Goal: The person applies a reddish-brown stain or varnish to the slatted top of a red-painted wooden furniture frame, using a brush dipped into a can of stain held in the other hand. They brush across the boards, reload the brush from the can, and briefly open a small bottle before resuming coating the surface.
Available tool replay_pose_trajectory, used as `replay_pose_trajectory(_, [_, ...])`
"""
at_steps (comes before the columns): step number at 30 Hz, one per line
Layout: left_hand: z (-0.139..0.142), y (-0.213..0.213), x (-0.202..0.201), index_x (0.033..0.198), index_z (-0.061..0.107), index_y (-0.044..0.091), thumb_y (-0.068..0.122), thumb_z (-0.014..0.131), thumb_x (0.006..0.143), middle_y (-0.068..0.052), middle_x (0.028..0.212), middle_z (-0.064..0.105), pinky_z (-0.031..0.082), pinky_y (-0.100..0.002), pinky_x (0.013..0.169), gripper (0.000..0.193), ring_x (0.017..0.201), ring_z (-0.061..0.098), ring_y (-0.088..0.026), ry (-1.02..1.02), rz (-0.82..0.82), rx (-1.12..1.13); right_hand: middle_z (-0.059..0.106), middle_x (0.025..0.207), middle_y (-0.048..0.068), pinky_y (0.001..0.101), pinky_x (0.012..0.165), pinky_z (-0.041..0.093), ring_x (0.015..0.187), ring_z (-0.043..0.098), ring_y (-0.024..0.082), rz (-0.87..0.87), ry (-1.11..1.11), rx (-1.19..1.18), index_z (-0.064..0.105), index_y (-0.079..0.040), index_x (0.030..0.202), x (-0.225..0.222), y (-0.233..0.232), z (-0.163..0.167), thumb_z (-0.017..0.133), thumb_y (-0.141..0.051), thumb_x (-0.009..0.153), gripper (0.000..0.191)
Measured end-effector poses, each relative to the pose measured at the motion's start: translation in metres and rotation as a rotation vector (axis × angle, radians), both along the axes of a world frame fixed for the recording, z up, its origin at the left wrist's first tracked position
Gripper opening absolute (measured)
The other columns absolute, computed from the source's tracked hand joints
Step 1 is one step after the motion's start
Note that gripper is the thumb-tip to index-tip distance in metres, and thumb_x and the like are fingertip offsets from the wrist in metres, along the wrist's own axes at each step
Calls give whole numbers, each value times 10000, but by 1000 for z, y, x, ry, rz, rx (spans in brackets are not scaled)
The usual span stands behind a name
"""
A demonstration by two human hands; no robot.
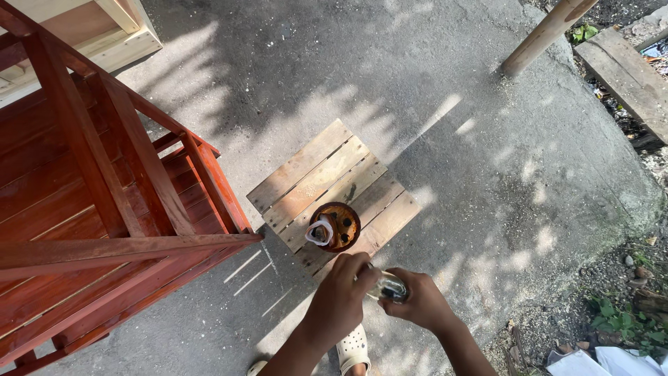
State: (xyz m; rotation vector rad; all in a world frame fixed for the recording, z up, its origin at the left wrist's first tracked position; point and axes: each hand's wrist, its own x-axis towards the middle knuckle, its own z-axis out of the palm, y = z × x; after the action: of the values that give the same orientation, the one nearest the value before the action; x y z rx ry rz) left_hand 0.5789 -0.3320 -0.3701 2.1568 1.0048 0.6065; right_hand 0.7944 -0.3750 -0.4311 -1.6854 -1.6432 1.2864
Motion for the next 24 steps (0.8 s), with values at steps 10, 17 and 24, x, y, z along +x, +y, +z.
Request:
replay_pose_trajectory(10, [-12,9,-31,1359,550,72,179,585,1002,-163,1110,654,554,-447,812,375,1008,663,-352,46,392,167,803,854,147,350,714,633,734,809,224,-62,-133,-181,688,-9,1147,-10,19,16,846,-287,690,558])
replay_pose_trajectory(17, [-17,11,-31,1442,522,120,217,602,958,-141,990,627,540,-474,771,500,939,650,-342,256,356,-82,778,778,155,368,650,605,655,779,250,-35,-214,-271,692,-18,1108,-16,34,32,827,-314,714,511])
replay_pose_trajectory(24, [-28,13,-33,1343,573,72,218,607,968,-146,1008,641,537,-476,786,404,957,652,-356,215,353,-69,771,843,184,401,754,586,767,765,276,-45,-341,-342,725,-19,1073,-20,47,33,835,-350,675,530])
